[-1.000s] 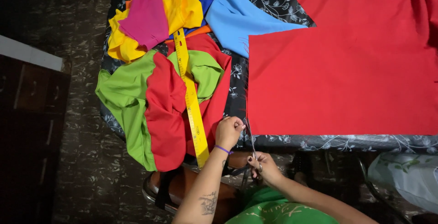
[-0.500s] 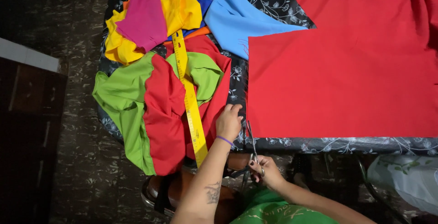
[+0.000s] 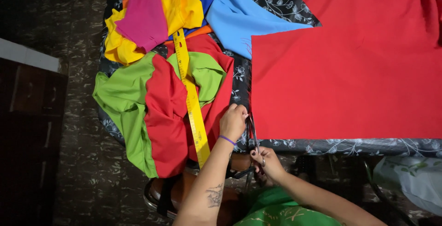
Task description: The person uses scissors to cut a large piece of red fabric on a table. After cutting, they fold the fabric and smooth it out with their hands. Other colorful fabrics and a sewing machine are visible in the background.
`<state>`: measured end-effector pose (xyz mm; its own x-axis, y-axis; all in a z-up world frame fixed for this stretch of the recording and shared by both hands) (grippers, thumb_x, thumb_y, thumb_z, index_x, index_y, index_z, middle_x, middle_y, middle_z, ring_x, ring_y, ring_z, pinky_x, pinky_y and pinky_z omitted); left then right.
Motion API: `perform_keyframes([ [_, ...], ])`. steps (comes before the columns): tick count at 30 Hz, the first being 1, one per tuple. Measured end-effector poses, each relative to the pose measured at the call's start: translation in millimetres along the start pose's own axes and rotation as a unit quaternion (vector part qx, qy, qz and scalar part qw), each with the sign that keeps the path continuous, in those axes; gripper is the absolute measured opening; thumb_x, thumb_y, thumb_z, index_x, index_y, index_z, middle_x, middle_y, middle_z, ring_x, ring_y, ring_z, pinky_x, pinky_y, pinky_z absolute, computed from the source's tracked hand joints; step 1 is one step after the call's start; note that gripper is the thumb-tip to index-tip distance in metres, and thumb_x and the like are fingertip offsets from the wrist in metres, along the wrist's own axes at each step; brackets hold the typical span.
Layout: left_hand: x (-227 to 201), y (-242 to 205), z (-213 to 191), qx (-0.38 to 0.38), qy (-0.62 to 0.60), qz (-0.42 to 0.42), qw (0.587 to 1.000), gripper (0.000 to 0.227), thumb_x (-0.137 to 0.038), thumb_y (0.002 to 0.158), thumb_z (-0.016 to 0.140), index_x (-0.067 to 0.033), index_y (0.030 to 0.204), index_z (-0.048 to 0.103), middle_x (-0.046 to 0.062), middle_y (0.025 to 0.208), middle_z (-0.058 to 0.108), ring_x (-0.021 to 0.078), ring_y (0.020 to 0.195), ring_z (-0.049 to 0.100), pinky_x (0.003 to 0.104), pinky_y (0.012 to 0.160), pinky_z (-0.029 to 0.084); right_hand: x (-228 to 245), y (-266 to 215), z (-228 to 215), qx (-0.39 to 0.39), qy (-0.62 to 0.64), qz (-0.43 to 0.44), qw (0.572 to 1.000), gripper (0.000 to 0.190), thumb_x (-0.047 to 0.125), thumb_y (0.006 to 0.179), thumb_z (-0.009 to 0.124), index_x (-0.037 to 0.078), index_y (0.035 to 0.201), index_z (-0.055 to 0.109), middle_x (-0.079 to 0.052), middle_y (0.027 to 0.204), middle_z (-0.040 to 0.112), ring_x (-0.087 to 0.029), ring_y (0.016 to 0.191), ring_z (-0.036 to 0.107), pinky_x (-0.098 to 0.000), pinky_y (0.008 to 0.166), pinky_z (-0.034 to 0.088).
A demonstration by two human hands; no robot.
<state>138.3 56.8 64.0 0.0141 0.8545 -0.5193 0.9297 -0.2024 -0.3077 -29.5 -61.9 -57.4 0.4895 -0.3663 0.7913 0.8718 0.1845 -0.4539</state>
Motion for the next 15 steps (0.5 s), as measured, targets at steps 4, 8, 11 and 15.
perform_keyframes([
  [4, -2, -1, -1, 0.005, 0.002, 0.006, 1.000, 0.017, -0.019, 0.109, 0.063, -0.0137, 0.094, 0.064, 0.010, 0.105, 0.061, 0.0393, 0.084, 0.065, 0.054, 0.062, 0.052, 19, 3, 11, -0.008, -0.013, -0.005, 1.000, 0.045, 0.039, 0.097, 0.077, 0.007, 0.070, 0.061, -0.007, 0.048, 0.057, -0.012, 0.037, 0.050, -0.0240, 0.043, 0.033],
  [8, -5, -3, -6, 0.009, 0.008, 0.008, 1.000, 0.014, -0.017, 0.108, 0.064, -0.0127, 0.095, 0.065, 0.010, 0.105, 0.062, 0.0387, 0.084, 0.066, 0.054, 0.062, 0.052, 22, 3, 12, -0.035, -0.020, 0.022, 0.999, 0.043, 0.036, 0.099, 0.075, 0.007, 0.071, 0.062, -0.008, 0.046, 0.056, -0.012, 0.035, 0.047, -0.0256, 0.033, 0.031],
  [11, -4, -2, -5, 0.014, 0.013, 0.004, 1.000, 0.015, -0.017, 0.108, 0.064, -0.0124, 0.094, 0.065, 0.011, 0.106, 0.063, 0.0391, 0.087, 0.066, 0.054, 0.062, 0.053, 24, 3, 12, -0.025, -0.038, -0.009, 0.999, 0.044, 0.036, 0.095, 0.081, 0.011, 0.067, 0.058, -0.005, 0.047, 0.056, -0.011, 0.039, 0.048, -0.0239, 0.048, 0.034],
  [15, 2, 2, -7, 0.011, 0.015, -0.012, 1.000, 0.016, -0.019, 0.108, 0.065, -0.0129, 0.094, 0.067, 0.010, 0.106, 0.064, 0.0366, 0.086, 0.067, 0.052, 0.064, 0.055, 11, -1, 5, -0.021, -0.047, 0.012, 0.999, 0.040, 0.032, 0.096, 0.081, 0.008, 0.071, 0.061, -0.006, 0.046, 0.056, -0.010, 0.037, 0.048, -0.0234, 0.043, 0.033],
])
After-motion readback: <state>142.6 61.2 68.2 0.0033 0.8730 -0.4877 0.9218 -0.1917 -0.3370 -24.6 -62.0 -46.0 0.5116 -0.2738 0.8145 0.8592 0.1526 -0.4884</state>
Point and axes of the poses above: each hand's wrist, its own y-axis towards the middle knuckle, its own z-axis out of the palm, x = y × z, the point moved 5 cm from there along y, towards the middle knuckle
